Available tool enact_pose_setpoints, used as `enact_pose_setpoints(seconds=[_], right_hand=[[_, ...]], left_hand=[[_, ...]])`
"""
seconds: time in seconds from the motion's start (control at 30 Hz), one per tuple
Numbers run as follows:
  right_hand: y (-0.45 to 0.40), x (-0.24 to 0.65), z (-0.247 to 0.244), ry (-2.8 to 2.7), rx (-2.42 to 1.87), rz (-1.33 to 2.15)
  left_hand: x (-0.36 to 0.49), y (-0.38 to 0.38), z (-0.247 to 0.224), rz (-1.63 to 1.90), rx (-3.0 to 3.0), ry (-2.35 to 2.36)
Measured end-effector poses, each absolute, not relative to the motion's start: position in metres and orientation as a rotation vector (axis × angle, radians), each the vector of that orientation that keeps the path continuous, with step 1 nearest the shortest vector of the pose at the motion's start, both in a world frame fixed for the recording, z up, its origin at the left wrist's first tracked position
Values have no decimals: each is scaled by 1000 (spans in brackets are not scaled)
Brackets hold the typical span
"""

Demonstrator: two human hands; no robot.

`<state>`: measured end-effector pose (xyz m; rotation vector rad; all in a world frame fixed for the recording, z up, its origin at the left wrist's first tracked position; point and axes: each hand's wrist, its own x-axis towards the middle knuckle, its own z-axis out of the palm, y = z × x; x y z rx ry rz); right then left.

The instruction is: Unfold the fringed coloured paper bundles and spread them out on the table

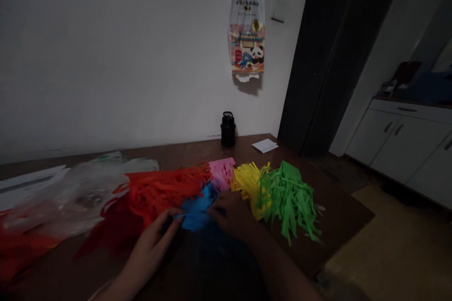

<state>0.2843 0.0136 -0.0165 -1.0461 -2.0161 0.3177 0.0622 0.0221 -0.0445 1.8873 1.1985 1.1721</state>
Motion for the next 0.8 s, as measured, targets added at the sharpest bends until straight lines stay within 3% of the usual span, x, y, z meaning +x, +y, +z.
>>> enact_pose_setpoints(seconds=[0.8], right_hand=[[13, 280, -22, -1984, -1019, 375]], left_hand=[[65, 18, -46, 1164, 1761, 1191]])
